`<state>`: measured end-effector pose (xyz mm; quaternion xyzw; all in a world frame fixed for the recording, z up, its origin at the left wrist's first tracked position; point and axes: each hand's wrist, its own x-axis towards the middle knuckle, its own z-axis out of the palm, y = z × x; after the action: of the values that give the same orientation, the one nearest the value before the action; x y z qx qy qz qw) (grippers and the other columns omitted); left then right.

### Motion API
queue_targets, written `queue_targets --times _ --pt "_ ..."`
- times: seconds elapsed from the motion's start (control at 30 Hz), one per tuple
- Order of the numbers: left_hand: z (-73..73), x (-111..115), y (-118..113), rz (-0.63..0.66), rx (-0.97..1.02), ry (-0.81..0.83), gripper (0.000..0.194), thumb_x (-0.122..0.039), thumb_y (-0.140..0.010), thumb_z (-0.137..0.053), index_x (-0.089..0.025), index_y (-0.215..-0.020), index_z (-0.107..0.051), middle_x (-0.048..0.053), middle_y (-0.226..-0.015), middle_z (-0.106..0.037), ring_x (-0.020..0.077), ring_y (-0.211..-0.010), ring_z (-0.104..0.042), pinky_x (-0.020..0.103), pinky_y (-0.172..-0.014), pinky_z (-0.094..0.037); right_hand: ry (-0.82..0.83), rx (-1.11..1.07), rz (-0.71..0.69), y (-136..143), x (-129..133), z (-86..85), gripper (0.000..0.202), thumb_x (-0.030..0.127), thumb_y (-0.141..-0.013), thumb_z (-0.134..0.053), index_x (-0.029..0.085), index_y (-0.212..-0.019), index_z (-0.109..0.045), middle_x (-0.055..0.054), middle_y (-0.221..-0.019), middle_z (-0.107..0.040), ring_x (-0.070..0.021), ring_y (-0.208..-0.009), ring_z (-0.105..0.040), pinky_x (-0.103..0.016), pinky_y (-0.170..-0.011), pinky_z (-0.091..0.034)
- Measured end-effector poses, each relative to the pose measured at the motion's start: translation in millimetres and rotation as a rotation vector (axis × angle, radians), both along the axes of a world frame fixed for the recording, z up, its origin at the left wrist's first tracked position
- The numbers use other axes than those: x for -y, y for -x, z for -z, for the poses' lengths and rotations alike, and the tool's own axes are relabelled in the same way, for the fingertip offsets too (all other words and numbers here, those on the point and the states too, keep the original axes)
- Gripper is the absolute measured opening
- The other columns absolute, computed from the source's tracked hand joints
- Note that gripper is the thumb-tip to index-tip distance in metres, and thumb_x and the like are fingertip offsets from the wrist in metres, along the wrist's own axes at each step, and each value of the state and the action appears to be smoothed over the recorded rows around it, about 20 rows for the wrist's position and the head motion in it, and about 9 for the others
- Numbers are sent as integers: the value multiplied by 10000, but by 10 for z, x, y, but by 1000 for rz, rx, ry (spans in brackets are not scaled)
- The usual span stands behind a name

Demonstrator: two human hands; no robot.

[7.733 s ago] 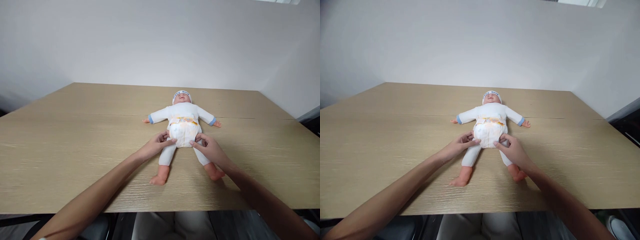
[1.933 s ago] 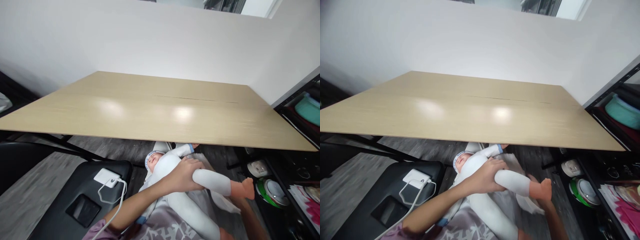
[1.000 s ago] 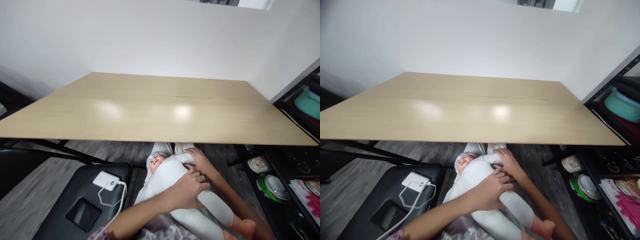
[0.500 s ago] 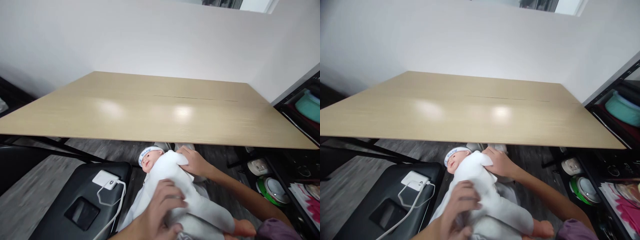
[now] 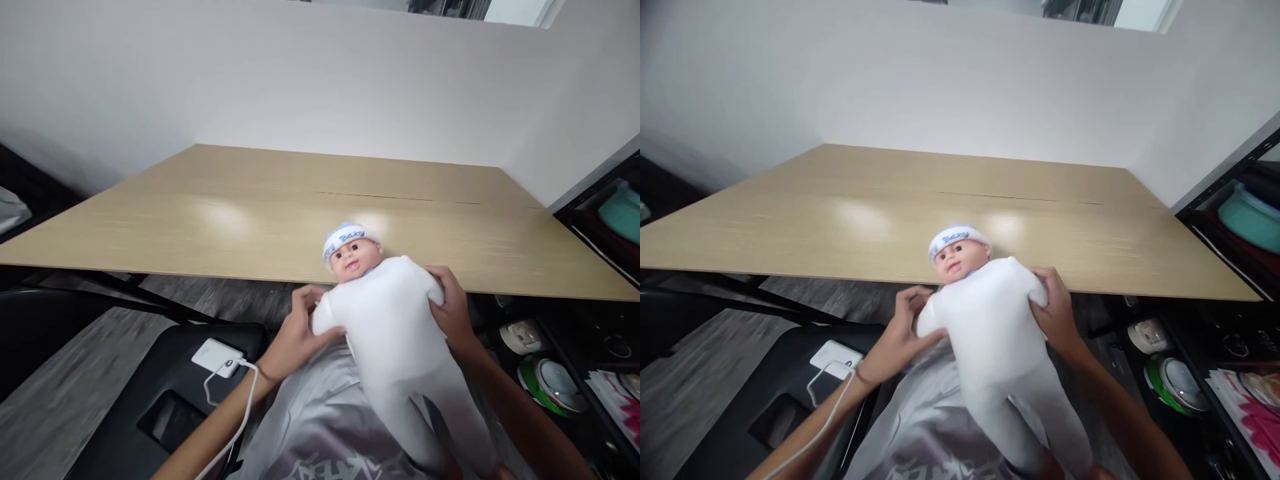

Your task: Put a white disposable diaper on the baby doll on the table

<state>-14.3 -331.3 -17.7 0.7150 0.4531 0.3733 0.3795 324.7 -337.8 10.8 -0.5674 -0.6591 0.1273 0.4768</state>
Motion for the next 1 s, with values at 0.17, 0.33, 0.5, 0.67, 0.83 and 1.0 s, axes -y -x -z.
queue_targets --times 0.17,0.33,0.5,0.67,0.83,1.0 --pt "-436 -727 -101 232 -215 -18 761 -310 -799 -826 -234 -1445 -430 92 -1322 -657 273 -1135 -697 381 -957 -562 16 235 22 -320 -387 -76 357 211 -847 -589 223 -1176 -727 -74 -1090 -723 -279 -1014 -686 -383 -887 -548" --pt "-496 -1173 -223 275 -299 -109 730 -302 -762 -800 -223 -1430 -517 124 -1416 -691 330 -1233 -690 414 -994 -548 42 386 60 -610 -637 92 320 301 -918 -622 206 -1195 -751 -113 -1135 -734 -315 -1023 -703 -415 -879 -552" --pt "-466 -1328 -202 184 -473 -163 645 -336 -805 -788 -215 -1408 -593 107 -1353 -748 331 -1165 -732 397 -934 -547 25 476 85 -797 -685 318 356 502 -1014 -610 218 -1203 -711 -132 -1147 -755 -353 -1063 -678 -480 -935 -536" --pt "-280 -1382 21 63 -687 -333 432 -397 -907 -750 -208 -1282 -651 99 -1149 -792 325 -1034 -740 417 -898 -504 62 461 81 -956 -585 470 427 599 -1040 -592 260 -1287 -672 -106 -1204 -756 -359 -1096 -677 -496 -940 -514" --pt "-63 -1764 222 11 -714 -406 578 -715 -961 -685 -225 -1267 -668 101 -1118 -785 328 -1040 -718 435 -909 -483 114 414 27 -1017 -776 515 390 596 -1044 -590 275 -1246 -679 -89 -1096 -753 -338 -988 -678 -471 -866 -506" --pt "-3 -2488 227 103 -656 -418 676 -800 -956 -619 -192 -1243 -678 129 -1118 -774 333 -1032 -713 448 -933 -523 162 423 -37 -1022 -1404 478 404 601 -1039 -567 246 -1199 -676 -109 -1081 -749 -332 -963 -661 -474 -863 -506"
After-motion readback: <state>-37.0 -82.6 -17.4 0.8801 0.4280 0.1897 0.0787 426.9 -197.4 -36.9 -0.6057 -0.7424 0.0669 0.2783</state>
